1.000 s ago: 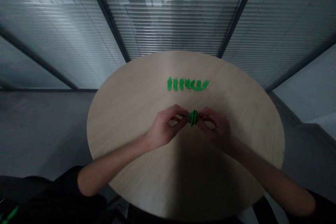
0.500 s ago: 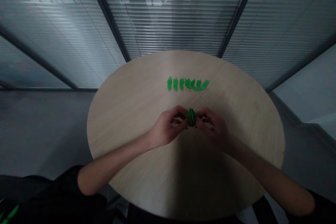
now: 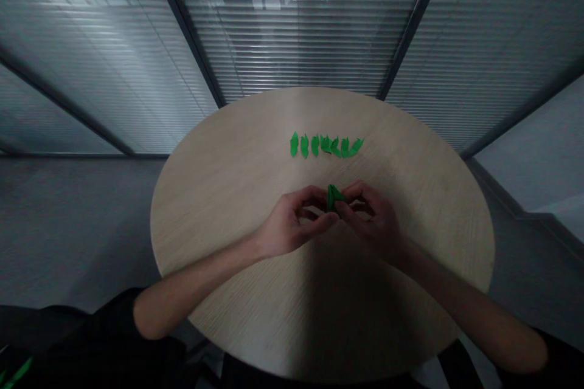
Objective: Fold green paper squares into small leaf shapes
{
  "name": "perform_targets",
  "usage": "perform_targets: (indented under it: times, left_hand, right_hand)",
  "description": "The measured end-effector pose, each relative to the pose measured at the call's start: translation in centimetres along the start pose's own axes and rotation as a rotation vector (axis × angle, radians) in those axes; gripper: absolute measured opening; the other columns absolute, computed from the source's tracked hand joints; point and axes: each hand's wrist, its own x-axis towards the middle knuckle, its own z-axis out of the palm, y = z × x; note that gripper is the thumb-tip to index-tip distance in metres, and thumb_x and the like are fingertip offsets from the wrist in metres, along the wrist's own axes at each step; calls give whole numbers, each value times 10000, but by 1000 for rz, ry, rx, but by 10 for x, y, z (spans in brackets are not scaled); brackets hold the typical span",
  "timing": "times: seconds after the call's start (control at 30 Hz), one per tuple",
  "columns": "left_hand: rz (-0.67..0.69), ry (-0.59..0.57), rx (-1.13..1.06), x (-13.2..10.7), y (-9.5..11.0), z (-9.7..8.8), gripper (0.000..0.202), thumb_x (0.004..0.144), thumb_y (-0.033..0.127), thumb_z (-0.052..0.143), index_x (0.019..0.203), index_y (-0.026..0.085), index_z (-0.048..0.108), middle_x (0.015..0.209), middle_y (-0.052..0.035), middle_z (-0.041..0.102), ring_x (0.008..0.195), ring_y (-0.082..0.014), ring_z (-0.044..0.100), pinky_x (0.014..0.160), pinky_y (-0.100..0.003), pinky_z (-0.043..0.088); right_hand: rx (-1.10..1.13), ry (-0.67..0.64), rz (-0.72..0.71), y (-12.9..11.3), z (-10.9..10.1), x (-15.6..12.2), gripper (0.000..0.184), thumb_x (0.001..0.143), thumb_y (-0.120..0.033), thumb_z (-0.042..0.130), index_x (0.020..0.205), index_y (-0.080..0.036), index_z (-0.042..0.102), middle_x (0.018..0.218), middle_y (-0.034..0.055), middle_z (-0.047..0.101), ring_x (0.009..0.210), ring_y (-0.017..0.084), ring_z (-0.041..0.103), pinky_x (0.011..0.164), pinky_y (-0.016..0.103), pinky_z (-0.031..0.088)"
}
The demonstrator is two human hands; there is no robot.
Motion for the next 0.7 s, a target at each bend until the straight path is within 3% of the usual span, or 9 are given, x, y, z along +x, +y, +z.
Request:
perform_targets:
  times: [0.1, 0.2, 0.27, 0.37, 0.53, 0.7]
  left_hand:
    - [-30, 25, 3, 1, -1, 0, 268, 888, 329, 815, 1037, 133, 711, 971, -96, 786, 757, -155, 754, 693, -266, 653]
    - [-31, -1, -34, 4, -1, -1, 280, 911, 381, 800, 1007, 132, 714, 894, -91, 791, 752, -172, 767, 693, -283, 660]
    - [-24, -13, -53, 5, -1, -2, 293, 922, 401, 791, 1005, 130, 716, 861, -89, 788, 748, -179, 771, 695, -292, 663]
    - [-12, 6, -62, 5, -2, -3, 292, 937, 403, 771, 1008, 126, 715, 846, -77, 775, 711, -161, 753, 684, -282, 654]
    - [-34, 13, -48, 6, -1, -4, 341, 973, 461, 722, 955, 122, 688, 812, -63, 745, 683, -141, 721, 656, -264, 629]
    - [-26, 34, -16, 5, 0, -2, 383, 958, 508, 731, 914, 135, 656, 764, -37, 701, 648, -132, 686, 606, -248, 597]
  right_hand:
    - [15, 15, 17, -1, 1, 0, 203, 947, -369, 741, 862, -214, 642, 807, -8, 674, 697, 121, 682, 634, 232, 606]
    - [126, 20, 126, -2, 0, 1, 272, 899, -429, 800, 924, -217, 631, 810, -6, 699, 683, 132, 701, 617, 244, 612]
    - [215, -19, 204, -2, -1, 3, 343, 880, -486, 816, 981, -212, 636, 823, 6, 720, 664, 138, 703, 592, 250, 609]
    - [246, -118, 269, -2, -2, 4, 364, 917, -541, 762, 925, -190, 670, 747, 6, 703, 581, 119, 656, 531, 232, 559]
    - [220, -161, 230, -5, -1, 3, 376, 947, -539, 729, 810, -198, 647, 626, -30, 628, 523, 101, 592, 497, 211, 497]
    - [223, -247, 241, -5, -1, 4, 434, 971, -597, 673, 802, -200, 620, 632, -24, 624, 526, 107, 583, 489, 220, 484]
